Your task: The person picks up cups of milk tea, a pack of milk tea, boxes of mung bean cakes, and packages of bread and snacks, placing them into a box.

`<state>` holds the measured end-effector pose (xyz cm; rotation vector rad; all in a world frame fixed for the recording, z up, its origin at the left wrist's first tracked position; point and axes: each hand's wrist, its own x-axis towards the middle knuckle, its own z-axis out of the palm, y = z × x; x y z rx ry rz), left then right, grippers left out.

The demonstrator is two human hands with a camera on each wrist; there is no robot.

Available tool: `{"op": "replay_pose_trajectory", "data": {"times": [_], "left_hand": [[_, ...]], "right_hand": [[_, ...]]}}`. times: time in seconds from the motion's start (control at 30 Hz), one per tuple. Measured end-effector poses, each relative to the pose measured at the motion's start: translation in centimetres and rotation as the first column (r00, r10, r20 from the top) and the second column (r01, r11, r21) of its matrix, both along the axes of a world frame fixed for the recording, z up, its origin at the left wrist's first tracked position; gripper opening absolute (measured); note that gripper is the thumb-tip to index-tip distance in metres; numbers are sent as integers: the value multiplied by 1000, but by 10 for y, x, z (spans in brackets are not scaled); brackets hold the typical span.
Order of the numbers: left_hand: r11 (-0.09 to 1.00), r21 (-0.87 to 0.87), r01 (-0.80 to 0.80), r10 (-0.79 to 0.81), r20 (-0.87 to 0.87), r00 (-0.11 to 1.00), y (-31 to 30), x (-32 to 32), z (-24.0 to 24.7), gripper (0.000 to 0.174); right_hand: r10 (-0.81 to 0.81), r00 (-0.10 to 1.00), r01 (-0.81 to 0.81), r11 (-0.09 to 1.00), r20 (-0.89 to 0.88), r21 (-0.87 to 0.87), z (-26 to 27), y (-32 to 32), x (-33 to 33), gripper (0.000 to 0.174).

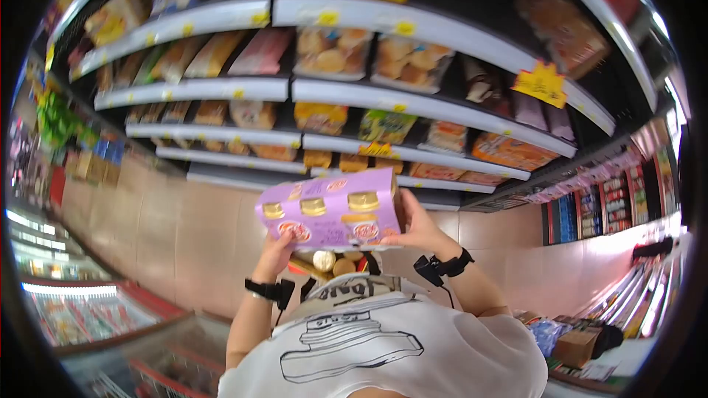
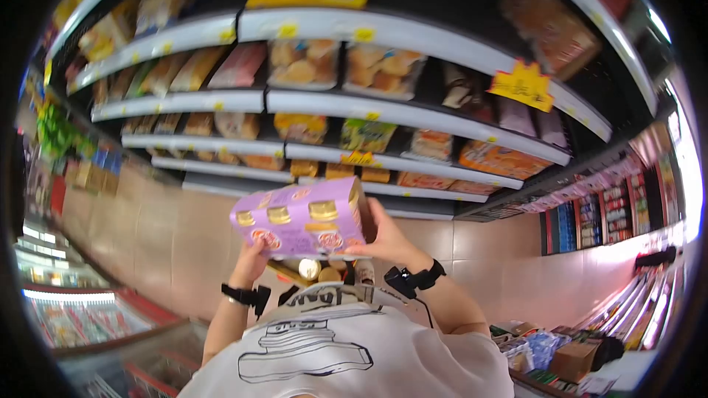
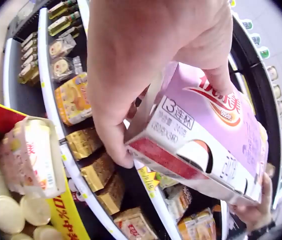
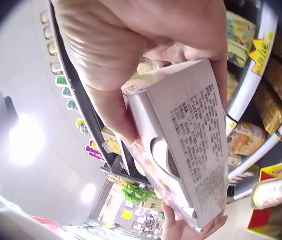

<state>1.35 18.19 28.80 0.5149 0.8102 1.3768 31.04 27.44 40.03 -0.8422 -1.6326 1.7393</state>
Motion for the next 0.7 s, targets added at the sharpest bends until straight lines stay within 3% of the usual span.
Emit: {"op": "replay_pose_trajectory", "data": {"times": [0.1,0.2,0.3,0.63,0.7], "left_hand": [[994,106,40,-32,-77,997,19,18,36,59],[987,147,58,-40,-123,992,37,38,69,63],[969,211,129,-89,-190,978,59,55,96,65],[905,369,212,-81,-340,937,140,121,203,63],[847,482,226,-59,-337,940,159,138,228,67]], "right_hand": [[-25,999,29,992,-34,119,14,4,26,101],[-94,986,117,979,-138,167,40,5,45,105],[-204,972,230,930,-118,287,55,7,71,108],[-394,830,542,736,-395,405,119,11,136,85],[-511,714,669,699,-478,253,134,15,148,78]]}}
